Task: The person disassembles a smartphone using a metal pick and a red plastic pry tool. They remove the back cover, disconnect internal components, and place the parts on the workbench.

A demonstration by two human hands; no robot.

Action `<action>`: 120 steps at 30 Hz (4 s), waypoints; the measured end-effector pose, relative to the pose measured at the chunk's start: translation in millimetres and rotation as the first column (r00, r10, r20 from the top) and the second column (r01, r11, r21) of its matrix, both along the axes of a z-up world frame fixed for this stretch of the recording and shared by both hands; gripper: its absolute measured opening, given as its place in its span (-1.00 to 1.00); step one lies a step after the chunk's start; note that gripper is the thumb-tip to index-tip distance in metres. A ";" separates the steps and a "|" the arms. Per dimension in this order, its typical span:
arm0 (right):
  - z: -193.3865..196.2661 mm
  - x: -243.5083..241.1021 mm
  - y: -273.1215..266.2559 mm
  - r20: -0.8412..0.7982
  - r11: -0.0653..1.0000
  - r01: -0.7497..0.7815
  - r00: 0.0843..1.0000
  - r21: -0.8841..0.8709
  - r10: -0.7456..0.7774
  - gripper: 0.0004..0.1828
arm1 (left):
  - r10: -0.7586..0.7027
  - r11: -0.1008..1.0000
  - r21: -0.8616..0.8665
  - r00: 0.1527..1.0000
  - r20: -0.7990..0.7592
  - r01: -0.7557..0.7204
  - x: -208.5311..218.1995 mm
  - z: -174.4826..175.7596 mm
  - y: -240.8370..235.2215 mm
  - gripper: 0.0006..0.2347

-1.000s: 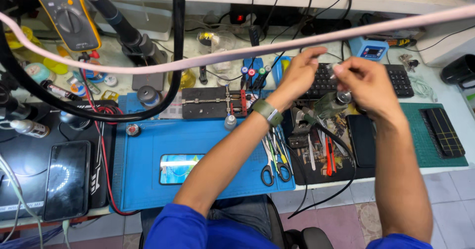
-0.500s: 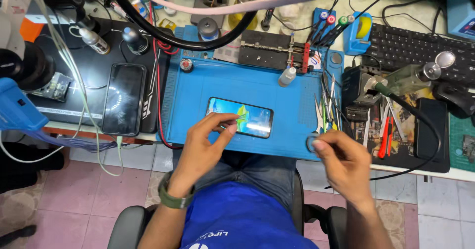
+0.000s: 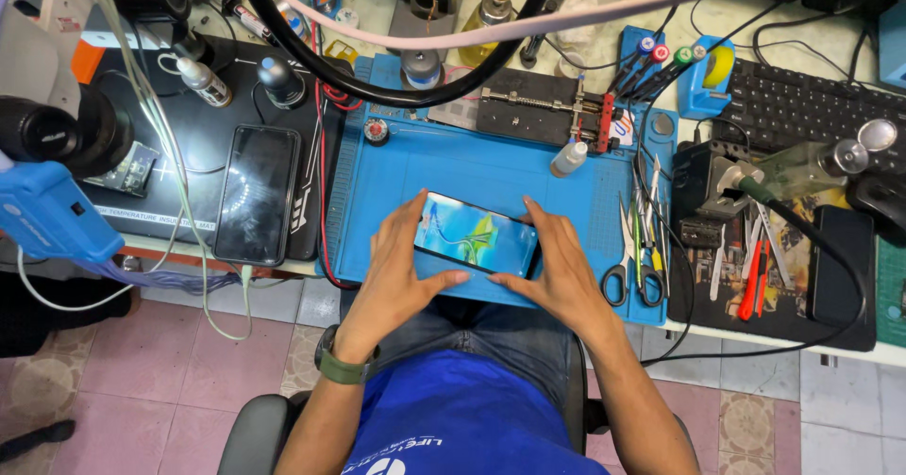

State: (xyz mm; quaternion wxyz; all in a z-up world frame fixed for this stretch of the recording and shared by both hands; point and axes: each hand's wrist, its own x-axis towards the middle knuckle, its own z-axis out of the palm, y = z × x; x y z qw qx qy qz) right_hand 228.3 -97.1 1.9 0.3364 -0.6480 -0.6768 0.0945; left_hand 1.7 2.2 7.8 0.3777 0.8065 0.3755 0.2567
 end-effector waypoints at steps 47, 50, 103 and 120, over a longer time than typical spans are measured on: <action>35.3 -39.1 6.0 -0.791 0.993 0.106 0.612 0.051 -0.025 -0.93 | 0.220 0.679 -0.567 0.608 0.763 0.467 50.5 2.9 -7.9 -0.04; 35.9 -40.8 6.0 -0.776 0.991 0.117 0.630 0.064 -0.024 -0.94 | 0.224 0.683 -0.565 0.604 0.765 0.462 50.5 1.6 -8.2 -0.05; 59.2 -23.7 25.6 -0.632 0.993 -0.115 0.768 0.020 0.102 -0.35 | 0.302 0.254 -0.584 0.510 0.805 0.771 43.0 -13.4 -31.0 -0.38; 47.7 -16.4 17.0 -0.719 0.998 -0.026 0.694 -0.065 -0.028 -0.55 | 0.305 0.275 -0.641 0.567 0.765 0.717 37.8 -12.9 -36.6 -0.32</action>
